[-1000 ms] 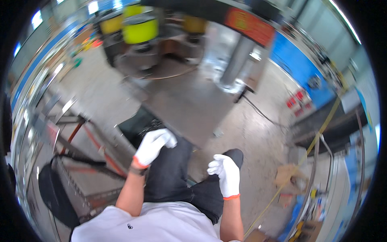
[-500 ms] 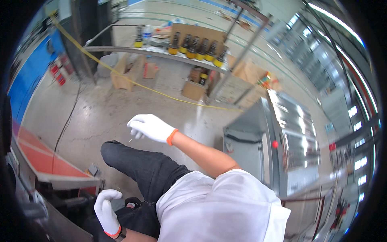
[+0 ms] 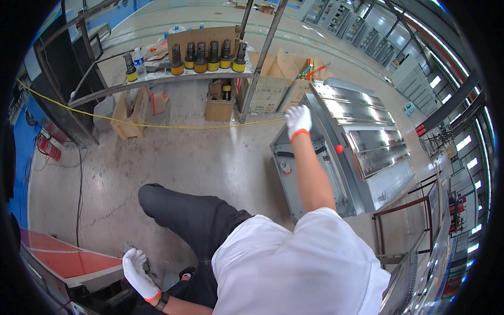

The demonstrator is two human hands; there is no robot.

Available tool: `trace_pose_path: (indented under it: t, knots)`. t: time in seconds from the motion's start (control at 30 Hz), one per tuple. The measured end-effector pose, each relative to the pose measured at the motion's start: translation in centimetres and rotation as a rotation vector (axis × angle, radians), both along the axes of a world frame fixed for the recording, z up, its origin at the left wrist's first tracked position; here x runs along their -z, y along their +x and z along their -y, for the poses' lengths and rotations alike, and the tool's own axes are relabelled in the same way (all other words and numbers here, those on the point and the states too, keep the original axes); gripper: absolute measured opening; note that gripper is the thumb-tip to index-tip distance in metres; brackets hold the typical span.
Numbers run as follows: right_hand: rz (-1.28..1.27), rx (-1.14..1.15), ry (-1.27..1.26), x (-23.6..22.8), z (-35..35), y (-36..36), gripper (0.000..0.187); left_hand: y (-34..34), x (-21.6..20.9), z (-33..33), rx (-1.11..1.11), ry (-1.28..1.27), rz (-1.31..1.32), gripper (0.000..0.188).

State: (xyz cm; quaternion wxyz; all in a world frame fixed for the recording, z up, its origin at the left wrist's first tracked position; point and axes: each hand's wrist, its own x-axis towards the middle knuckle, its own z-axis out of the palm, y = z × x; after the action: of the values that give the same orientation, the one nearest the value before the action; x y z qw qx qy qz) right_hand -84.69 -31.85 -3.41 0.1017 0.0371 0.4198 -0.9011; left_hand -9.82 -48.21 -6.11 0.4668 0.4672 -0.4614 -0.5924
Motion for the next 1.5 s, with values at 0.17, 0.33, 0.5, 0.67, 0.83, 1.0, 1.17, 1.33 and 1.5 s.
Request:
trace_pose_path:
  t: [0.17,0.33,0.5,0.67,0.83,1.0,1.17,1.33,1.5]
  knots:
    - [-0.003,0.302,0.045,-1.4,-5.7,-2.6,0.087,0.2,2.2,1.2,-0.106,0.074,0.049,0.046]
    - [-0.024,0.281,0.026,-3.3,-9.3,-5.6,0.080,-0.8,3.8,1.5,-0.051,0.090,0.045,0.046]
    - [0.045,0.227,0.041,-4.0,-7.8,-5.2,0.077,-1.6,3.1,1.3,-0.028,0.082,0.062,0.045]
    - [0.008,0.305,0.185,-4.7,-6.4,-5.2,0.066,-2.2,2.7,1.5,-0.029,0.064,0.043,0.043]
    - [0.000,0.345,0.201,-3.9,-7.4,-3.5,0.067,-4.3,1.5,1.5,-0.019,0.003,0.088,0.042]
    - [0.033,0.263,0.246,-3.8,-6.9,5.6,0.063,-14.1,-3.0,1.8,0.188,-0.110,0.020,0.038]
    - [0.004,-0.118,0.157,-4.9,-0.8,15.7,0.053,-28.2,-7.8,1.5,0.670,-0.194,-0.157,0.033]
    - [0.052,-0.324,0.170,-4.8,0.0,24.1,0.040,-39.8,-8.6,-1.7,1.049,-0.025,-0.192,0.049]
    - [-0.045,-0.513,0.293,-4.2,1.3,30.1,0.036,-42.2,-9.3,-1.4,1.177,0.633,-0.416,0.035]
